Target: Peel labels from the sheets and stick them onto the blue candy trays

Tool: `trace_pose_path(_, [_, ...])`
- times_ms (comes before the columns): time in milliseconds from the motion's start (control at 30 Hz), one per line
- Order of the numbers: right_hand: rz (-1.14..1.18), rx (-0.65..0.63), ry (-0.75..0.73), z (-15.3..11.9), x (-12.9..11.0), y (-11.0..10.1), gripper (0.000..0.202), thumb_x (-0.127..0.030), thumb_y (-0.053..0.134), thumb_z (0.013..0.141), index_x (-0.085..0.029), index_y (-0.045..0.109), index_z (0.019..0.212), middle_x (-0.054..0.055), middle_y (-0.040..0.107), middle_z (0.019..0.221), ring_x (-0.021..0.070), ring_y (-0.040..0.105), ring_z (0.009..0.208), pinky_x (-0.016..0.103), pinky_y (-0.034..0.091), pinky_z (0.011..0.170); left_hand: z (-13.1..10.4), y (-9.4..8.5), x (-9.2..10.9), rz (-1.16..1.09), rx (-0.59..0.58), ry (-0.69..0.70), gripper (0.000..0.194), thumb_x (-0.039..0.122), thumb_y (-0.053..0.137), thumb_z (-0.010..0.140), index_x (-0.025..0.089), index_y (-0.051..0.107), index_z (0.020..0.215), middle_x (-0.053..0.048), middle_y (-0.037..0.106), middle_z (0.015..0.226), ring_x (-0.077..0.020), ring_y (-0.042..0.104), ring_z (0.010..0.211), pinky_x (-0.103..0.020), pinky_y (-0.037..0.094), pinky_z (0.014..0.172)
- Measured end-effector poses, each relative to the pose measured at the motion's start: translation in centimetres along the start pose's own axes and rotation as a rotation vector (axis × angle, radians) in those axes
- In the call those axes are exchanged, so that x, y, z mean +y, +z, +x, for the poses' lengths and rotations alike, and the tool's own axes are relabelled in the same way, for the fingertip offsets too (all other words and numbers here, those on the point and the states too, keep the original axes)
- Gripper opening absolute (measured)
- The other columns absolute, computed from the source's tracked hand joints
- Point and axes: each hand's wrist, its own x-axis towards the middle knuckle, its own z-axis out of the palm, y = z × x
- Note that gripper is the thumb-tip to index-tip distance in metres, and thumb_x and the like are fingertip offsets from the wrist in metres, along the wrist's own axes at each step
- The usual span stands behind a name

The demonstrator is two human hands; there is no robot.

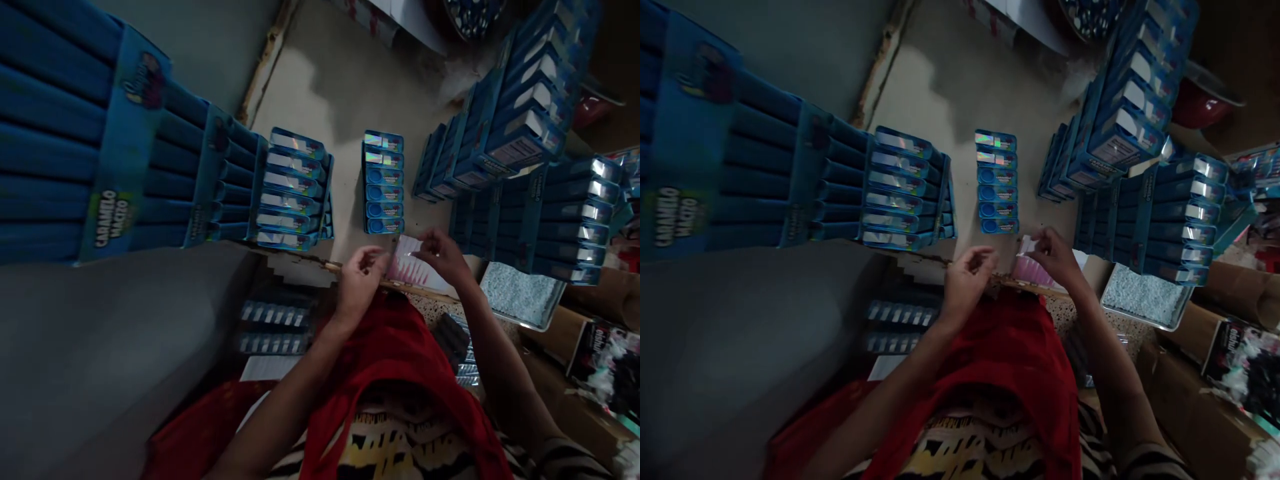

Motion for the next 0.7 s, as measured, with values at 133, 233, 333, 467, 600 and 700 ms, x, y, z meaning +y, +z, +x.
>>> trace_pose_path(133, [-0.255, 0.039, 0.050, 0.2, 6.9, 0.3, 0.034, -0.034, 0.073, 0.085, -0.020, 0.055, 0.111, -0.001, 0.066, 0.084, 0.0191, 0.062, 0.080, 0.029, 0.044, 0.075, 0.3, 1.6, -7.5, 0.204, -0.033, -0.119, 0.027, 0.040, 0.072, 0.083, 0.020, 0.068, 0.101, -0.007, 0.073, 0.086, -0.0243, 0.070, 0.083, -0.036, 0.056, 0.079])
trace_pose_path(233, [-0.533, -0.111, 0.009, 3.3, 9.4, 0.9, 0.041, -0.020, 0.069, 0.087, -0.018, 0.057, 0.126, 0.007, 0.073, 0.097, 0.0260, 0.065, 0.100, 0.035, 0.045, 0.090, 4.1, 4.7, -10.7, 0.387, 0.017, -0.010, 0.041, 0.026, 0.082, 0.071, 0.020, 0.067, 0.108, -0.014, 0.074, 0.115, -0.0310, 0.067, 0.113, -0.043, 0.051, 0.101])
trace_pose_path(333, [-0.803, -0.192, -0.030, 6.2, 10.2, 1.3, 0.052, -0.013, 0.064, 0.090, -0.017, 0.056, 0.141, 0.014, 0.075, 0.115, 0.0325, 0.062, 0.115, 0.043, 0.041, 0.100, 8.4, 7.9, -12.0, 0.379, -0.082, -0.034, 0.043, 0.022, 0.082, 0.068, 0.019, 0.069, 0.109, -0.013, 0.074, 0.114, -0.0298, 0.068, 0.109, -0.040, 0.051, 0.097])
trace_pose_path(467, [-0.998, -0.214, 0.017, 8.1, 10.7, 1.3, 0.040, -0.021, 0.070, 0.091, -0.017, 0.068, 0.130, 0.019, 0.072, 0.125, 0.0366, 0.060, 0.118, 0.046, 0.042, 0.100, 10.9, 9.5, -12.9, 0.362, -0.187, -0.113, 0.019, 0.025, 0.076, 0.071, 0.019, 0.071, 0.088, -0.005, 0.071, 0.083, -0.0239, 0.066, 0.084, -0.035, 0.049, 0.082])
trace_pose_path(600, [-0.998, -0.166, 0.007, 8.4, 11.1, 1.5, 0.027, -0.034, 0.077, 0.090, -0.015, 0.078, 0.109, 0.020, 0.070, 0.124, 0.0355, 0.058, 0.120, 0.042, 0.045, 0.098, 10.9, 9.0, -13.7, 0.226, -0.183, -0.097, 0.018, 0.031, 0.073, 0.069, 0.019, 0.071, 0.083, 0.000, 0.068, 0.076, -0.0192, 0.062, 0.078, -0.030, 0.046, 0.075])
trace_pose_path(700, [-0.925, -0.051, -0.048, 7.7, 12.0, 1.1, 0.036, -0.043, 0.078, 0.091, -0.015, 0.077, 0.113, 0.020, 0.062, 0.139, 0.0358, 0.053, 0.128, 0.042, 0.043, 0.104, 11.2, 8.2, -14.1, 0.201, -0.163, -0.142, 0.019, 0.033, 0.072, 0.068, 0.018, 0.070, 0.079, 0.001, 0.066, 0.072, -0.0186, 0.060, 0.076, -0.029, 0.044, 0.072])
